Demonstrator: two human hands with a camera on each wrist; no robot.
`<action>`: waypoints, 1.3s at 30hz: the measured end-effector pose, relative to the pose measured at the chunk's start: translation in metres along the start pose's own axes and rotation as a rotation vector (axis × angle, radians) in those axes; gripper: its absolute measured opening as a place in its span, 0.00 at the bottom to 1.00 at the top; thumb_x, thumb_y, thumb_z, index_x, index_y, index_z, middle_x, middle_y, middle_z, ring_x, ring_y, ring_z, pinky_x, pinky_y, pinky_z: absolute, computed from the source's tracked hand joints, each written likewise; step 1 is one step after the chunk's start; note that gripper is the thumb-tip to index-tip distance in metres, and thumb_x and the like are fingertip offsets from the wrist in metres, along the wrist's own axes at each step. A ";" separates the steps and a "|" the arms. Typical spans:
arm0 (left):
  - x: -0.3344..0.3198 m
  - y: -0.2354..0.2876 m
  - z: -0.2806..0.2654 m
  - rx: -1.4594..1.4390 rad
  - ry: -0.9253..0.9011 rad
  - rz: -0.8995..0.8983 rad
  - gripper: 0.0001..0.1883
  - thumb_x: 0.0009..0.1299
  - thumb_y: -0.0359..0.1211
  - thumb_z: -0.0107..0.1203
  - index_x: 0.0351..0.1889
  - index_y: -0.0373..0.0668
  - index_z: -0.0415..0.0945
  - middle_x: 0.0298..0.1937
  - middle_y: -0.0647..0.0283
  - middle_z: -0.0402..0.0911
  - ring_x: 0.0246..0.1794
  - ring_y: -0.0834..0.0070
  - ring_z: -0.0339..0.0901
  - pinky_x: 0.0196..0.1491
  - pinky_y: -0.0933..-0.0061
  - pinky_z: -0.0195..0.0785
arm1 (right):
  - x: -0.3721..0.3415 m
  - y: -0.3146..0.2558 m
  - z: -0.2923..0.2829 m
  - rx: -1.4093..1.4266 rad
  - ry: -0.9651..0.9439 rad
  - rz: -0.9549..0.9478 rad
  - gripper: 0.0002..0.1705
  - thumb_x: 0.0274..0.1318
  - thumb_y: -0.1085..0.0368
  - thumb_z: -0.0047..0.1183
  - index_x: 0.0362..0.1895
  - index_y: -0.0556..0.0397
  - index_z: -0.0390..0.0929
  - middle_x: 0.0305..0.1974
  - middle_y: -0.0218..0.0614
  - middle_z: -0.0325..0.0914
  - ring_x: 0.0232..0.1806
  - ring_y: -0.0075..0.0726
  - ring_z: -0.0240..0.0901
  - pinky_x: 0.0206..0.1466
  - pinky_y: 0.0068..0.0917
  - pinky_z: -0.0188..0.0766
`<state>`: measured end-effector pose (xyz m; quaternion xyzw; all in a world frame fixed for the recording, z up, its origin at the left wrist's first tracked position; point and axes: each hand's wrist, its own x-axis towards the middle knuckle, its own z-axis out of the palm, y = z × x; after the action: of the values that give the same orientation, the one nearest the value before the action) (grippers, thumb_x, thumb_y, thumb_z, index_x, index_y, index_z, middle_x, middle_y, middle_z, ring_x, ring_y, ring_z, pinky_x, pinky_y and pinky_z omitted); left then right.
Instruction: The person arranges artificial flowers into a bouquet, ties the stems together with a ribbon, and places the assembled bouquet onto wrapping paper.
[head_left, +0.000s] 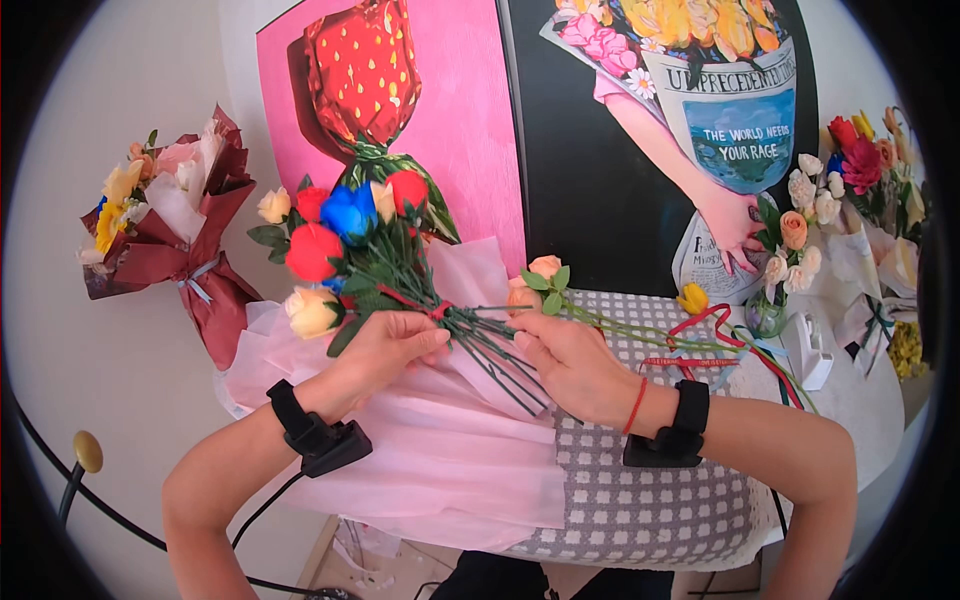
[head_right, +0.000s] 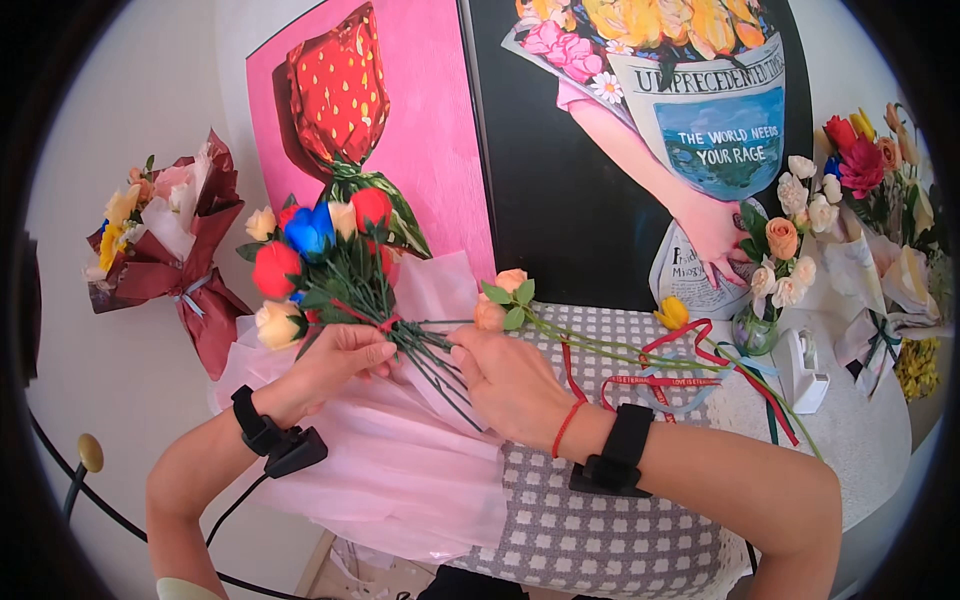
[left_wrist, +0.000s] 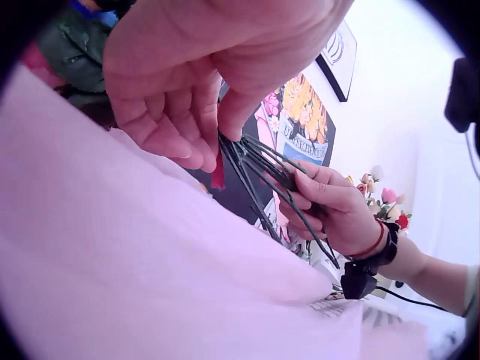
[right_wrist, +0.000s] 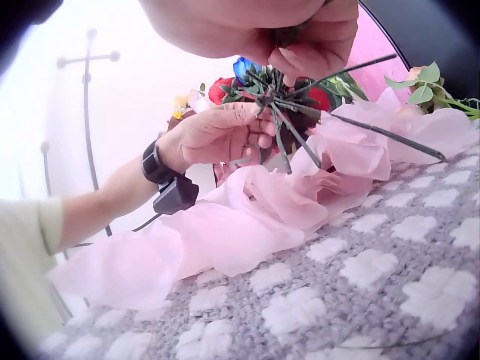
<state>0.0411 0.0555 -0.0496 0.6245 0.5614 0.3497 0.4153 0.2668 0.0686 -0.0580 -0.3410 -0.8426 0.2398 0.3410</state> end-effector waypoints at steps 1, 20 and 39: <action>0.000 0.004 0.000 0.009 0.022 0.066 0.11 0.65 0.39 0.52 0.33 0.42 0.76 0.30 0.70 0.77 0.30 0.86 0.71 0.35 0.84 0.62 | 0.000 -0.001 0.000 0.038 0.033 0.019 0.14 0.57 0.65 0.37 0.44 0.56 0.70 0.33 0.50 0.73 0.36 0.55 0.70 0.39 0.42 0.64; 0.044 0.100 0.059 -0.471 0.053 0.685 0.15 0.69 0.43 0.43 0.30 0.40 0.70 0.33 0.64 0.74 0.39 0.76 0.72 0.47 0.74 0.64 | 0.002 -0.005 -0.035 -0.107 0.620 -0.371 0.12 0.53 0.62 0.45 0.38 0.56 0.71 0.29 0.40 0.66 0.31 0.44 0.67 0.32 0.35 0.62; 0.036 0.121 0.095 -0.390 -0.111 0.765 0.15 0.70 0.41 0.41 0.37 0.37 0.69 0.42 0.58 0.74 0.49 0.75 0.68 0.53 0.73 0.58 | 0.015 -0.002 -0.078 0.032 0.501 -0.372 0.47 0.35 0.56 0.61 0.59 0.60 0.52 0.40 0.46 0.74 0.40 0.48 0.73 0.44 0.33 0.68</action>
<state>0.1810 0.0764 0.0209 0.7154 0.1898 0.5437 0.3956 0.3156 0.0914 -0.0002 -0.2241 -0.7763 0.0949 0.5815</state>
